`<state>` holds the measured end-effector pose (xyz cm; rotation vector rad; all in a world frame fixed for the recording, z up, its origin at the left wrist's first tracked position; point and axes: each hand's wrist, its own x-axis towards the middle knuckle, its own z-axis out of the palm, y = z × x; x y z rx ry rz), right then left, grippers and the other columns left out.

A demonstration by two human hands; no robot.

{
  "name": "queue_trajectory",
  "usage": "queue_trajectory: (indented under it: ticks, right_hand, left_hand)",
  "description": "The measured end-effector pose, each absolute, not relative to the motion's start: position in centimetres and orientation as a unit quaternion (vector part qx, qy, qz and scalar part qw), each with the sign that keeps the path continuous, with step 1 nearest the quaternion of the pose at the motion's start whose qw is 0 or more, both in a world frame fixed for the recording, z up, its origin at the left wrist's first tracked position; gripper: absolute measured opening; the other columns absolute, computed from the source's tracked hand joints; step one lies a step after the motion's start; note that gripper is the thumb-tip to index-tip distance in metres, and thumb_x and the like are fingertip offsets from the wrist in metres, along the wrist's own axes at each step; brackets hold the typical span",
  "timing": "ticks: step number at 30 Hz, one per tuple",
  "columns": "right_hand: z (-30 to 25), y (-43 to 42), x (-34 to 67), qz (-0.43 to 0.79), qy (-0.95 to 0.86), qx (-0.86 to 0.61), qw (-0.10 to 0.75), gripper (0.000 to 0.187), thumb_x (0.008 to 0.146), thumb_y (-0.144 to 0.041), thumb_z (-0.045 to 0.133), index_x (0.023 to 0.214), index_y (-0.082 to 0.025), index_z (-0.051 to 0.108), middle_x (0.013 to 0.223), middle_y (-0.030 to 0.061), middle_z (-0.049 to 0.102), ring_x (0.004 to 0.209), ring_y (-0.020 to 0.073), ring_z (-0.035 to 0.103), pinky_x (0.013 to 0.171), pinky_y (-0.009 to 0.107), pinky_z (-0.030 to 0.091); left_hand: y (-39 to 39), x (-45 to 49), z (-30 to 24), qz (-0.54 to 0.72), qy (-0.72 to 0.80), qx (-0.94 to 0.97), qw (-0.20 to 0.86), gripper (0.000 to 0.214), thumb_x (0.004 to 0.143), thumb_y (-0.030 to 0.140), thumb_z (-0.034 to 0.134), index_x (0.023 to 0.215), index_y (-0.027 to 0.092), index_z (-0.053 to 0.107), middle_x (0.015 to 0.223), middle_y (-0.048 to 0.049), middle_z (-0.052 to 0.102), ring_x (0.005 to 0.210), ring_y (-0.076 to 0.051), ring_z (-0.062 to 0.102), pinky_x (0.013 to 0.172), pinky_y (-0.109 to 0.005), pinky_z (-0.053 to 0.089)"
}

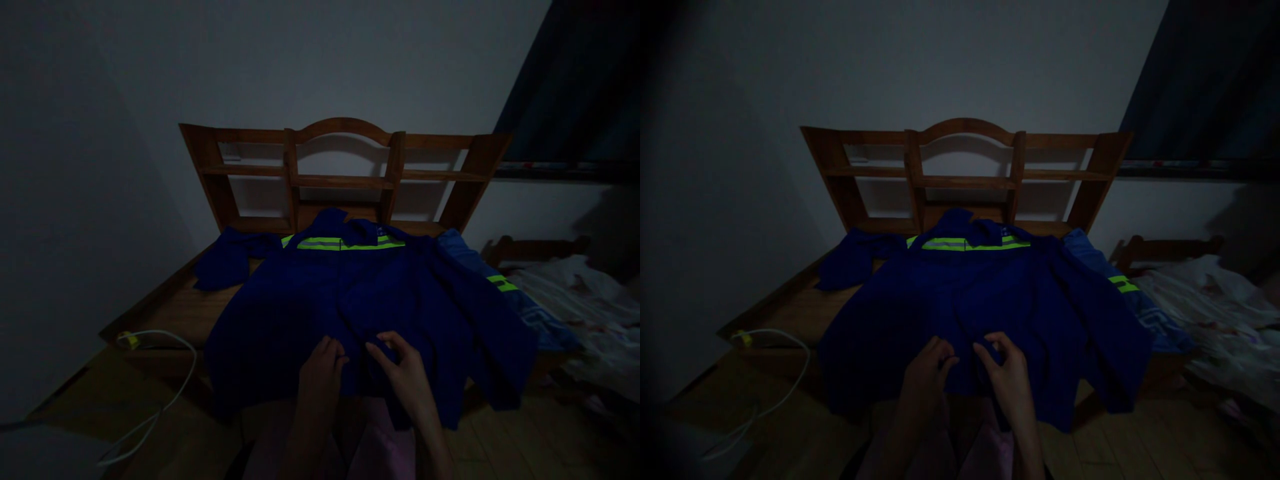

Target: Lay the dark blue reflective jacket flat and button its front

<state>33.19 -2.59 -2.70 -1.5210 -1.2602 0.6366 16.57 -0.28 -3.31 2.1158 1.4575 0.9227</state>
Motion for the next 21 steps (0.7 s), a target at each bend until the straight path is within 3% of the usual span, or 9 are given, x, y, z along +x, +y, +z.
queue_trajectory:
  ticks: [8,14,18,21]
  right_hand:
    - [-0.8,-3.4,30.9,0.167,-0.585,-0.611,0.506,0.017,0.084,-0.035,0.057,0.089,-0.02,0.064,0.071,-0.0006,0.055,0.066,0.0134,0.053,0.062,0.022,0.039]
    - [-0.9,-3.0,28.3,0.197,-0.634,-0.566,0.489,0.02,0.085,-0.024,0.054,0.103,-0.024,0.064,0.08,-0.0005,0.061,0.071,0.0132,0.056,0.068,0.022,0.043]
    - [-0.9,-2.8,28.1,0.232,-0.616,-0.561,0.503,0.024,0.087,-0.031,0.054,0.108,-0.022,0.062,0.08,-0.0005,0.061,0.07,0.0125,0.057,0.067,0.021,0.043]
    - [-0.9,-2.6,28.3,0.256,-0.59,-0.555,0.527,0.023,0.091,-0.035,0.049,0.102,-0.02,0.062,0.081,0.0004,0.061,0.073,0.0127,0.058,0.065,0.02,0.043]
  left_hand:
    - [-0.3,15.8,-1.4,0.454,0.519,0.606,0.396,0.018,0.083,0.035,0.052,0.077,0.018,0.055,0.069,0.0006,0.06,0.064,-0.014,0.058,0.062,-0.024,0.044]
    - [0.6,16.2,-2.2,0.536,0.462,0.499,0.501,0.022,0.075,0.035,0.061,0.085,0.015,0.061,0.083,-0.0049,0.067,0.078,-0.018,0.064,0.069,-0.026,0.052]
    - [1.1,16.1,-2.5,0.541,0.453,0.491,0.511,0.025,0.069,0.033,0.067,0.084,0.014,0.065,0.087,-0.0075,0.07,0.085,-0.02,0.065,0.075,-0.028,0.052]
    - [1.2,16.1,-2.7,0.538,0.445,0.496,0.516,0.023,0.072,0.032,0.064,0.085,0.014,0.064,0.088,-0.0072,0.07,0.086,-0.019,0.065,0.077,-0.027,0.051]
